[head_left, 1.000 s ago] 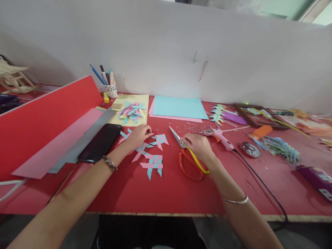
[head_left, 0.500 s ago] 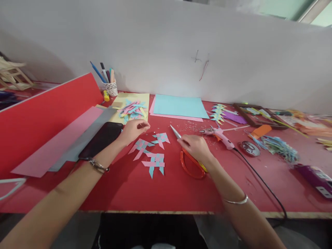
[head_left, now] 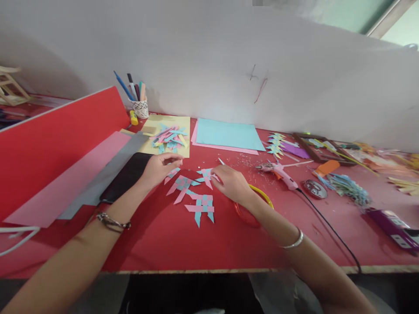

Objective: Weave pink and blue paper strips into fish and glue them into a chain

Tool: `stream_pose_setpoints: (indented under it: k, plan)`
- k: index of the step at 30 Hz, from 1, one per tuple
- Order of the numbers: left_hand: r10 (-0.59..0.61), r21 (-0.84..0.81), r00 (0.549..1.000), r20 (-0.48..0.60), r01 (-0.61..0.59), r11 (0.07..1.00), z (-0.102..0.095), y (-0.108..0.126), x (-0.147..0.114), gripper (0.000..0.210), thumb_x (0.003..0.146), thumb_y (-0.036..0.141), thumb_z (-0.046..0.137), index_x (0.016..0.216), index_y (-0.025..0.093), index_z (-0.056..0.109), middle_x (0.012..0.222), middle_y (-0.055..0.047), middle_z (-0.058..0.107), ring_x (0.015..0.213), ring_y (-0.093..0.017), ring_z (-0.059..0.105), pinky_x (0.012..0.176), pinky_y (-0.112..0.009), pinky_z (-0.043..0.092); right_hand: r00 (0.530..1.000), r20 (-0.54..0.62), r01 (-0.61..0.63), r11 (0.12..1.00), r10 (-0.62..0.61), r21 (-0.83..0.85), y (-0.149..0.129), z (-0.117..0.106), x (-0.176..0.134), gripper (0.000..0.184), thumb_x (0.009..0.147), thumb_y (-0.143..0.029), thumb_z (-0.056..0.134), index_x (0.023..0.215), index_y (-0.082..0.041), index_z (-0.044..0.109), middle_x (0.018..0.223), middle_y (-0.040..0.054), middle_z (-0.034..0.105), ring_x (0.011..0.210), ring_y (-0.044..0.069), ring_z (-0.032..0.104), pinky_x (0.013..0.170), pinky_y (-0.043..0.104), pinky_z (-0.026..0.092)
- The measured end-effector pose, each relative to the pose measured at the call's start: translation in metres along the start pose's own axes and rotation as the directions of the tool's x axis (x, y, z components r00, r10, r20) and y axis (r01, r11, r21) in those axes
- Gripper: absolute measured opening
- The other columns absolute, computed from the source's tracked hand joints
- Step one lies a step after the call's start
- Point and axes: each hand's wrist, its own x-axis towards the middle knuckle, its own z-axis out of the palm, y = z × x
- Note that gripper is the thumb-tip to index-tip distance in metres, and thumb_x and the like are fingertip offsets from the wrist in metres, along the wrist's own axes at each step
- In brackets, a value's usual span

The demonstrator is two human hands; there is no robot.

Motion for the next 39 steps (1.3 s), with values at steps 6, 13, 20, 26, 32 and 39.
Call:
stream_pose_setpoints:
  k: [6,13,20,26,32,39]
  plan:
    - [-0.112,-0.192,0.987,-0.114,0.089,0.977,-0.009,-0.01,0.006,0.028,0.054,0.03,0.07,0.079,0.016,0.068,0.073,-0.002,0.067,0.071,-0.016,0.06,0.069,-0.028,0.05,0.998,0.057,0.026,0.998,-0.029,0.052,-0.02,0.01,0.028,0.029,0.083,-0.03,0.048,0.106,-0.013,0.053,0.106,0.0117,0.057,0.1,0.022,0.05,0.084,0.036,0.04]
    - [-0.138,-0.277,0.981,-0.134,0.097,0.956,-0.007,-0.006,0.005,0.02,0.057,0.026,0.066,0.074,0.015,0.067,0.058,0.002,0.06,0.057,-0.01,0.055,0.063,-0.024,0.048,0.97,0.24,-0.014,0.986,-0.026,0.164,-0.056,0.028,0.034,0.037,0.073,-0.033,0.06,0.101,-0.009,0.055,0.101,0.0148,0.056,0.097,0.026,0.052,0.077,0.038,0.042]
    - [-0.161,-0.37,0.971,-0.177,0.086,0.925,-0.009,-0.008,0.009,0.011,0.062,0.022,0.063,0.07,0.015,0.065,0.058,0.004,0.057,0.057,-0.008,0.054,0.063,-0.023,0.047,0.971,0.24,-0.086,0.94,0.005,0.329,-0.052,0.036,0.051,0.033,0.072,-0.015,0.056,0.105,-0.014,0.053,0.103,0.0099,0.061,0.094,0.02,0.057,0.074,0.032,0.046]
    - [-0.243,-0.531,0.96,-0.138,0.136,0.837,-0.009,-0.006,0.01,0.008,0.066,0.012,0.059,0.07,0.014,0.065,0.064,0.002,0.059,0.063,-0.007,0.057,0.068,-0.022,0.049,0.978,0.191,-0.181,0.796,0.085,0.577,-0.036,0.022,0.056,0.037,0.08,-0.009,0.038,0.116,-0.012,0.043,0.109,0.0107,0.059,0.091,0.013,0.058,0.069,0.026,0.049]
    - [-0.257,-0.512,0.964,-0.061,0.191,0.837,-0.007,-0.005,0.007,0.005,0.067,0.013,0.06,0.068,0.015,0.064,0.067,0.002,0.059,0.059,-0.006,0.054,0.066,-0.021,0.047,0.975,0.146,-0.215,0.554,0.167,0.804,-0.016,-0.013,0.033,0.026,0.074,-0.018,0.054,0.099,-0.017,0.05,0.078,0.0009,0.063,0.072,0.01,0.06,0.07,0.027,0.049]
    - [-0.147,-0.349,0.986,0.074,0.164,0.923,0.009,-0.008,-0.004,0.011,0.059,0.025,0.066,0.067,0.017,0.063,0.062,0.003,0.055,0.057,-0.008,0.049,0.065,-0.027,0.045,0.947,0.32,-0.28,0.58,0.035,0.765,-0.019,-0.024,-0.018,0.01,0.073,-0.02,0.056,0.081,-0.017,0.058,0.079,0.001,0.063,0.073,0.01,0.06,0.07,0.024,0.049]
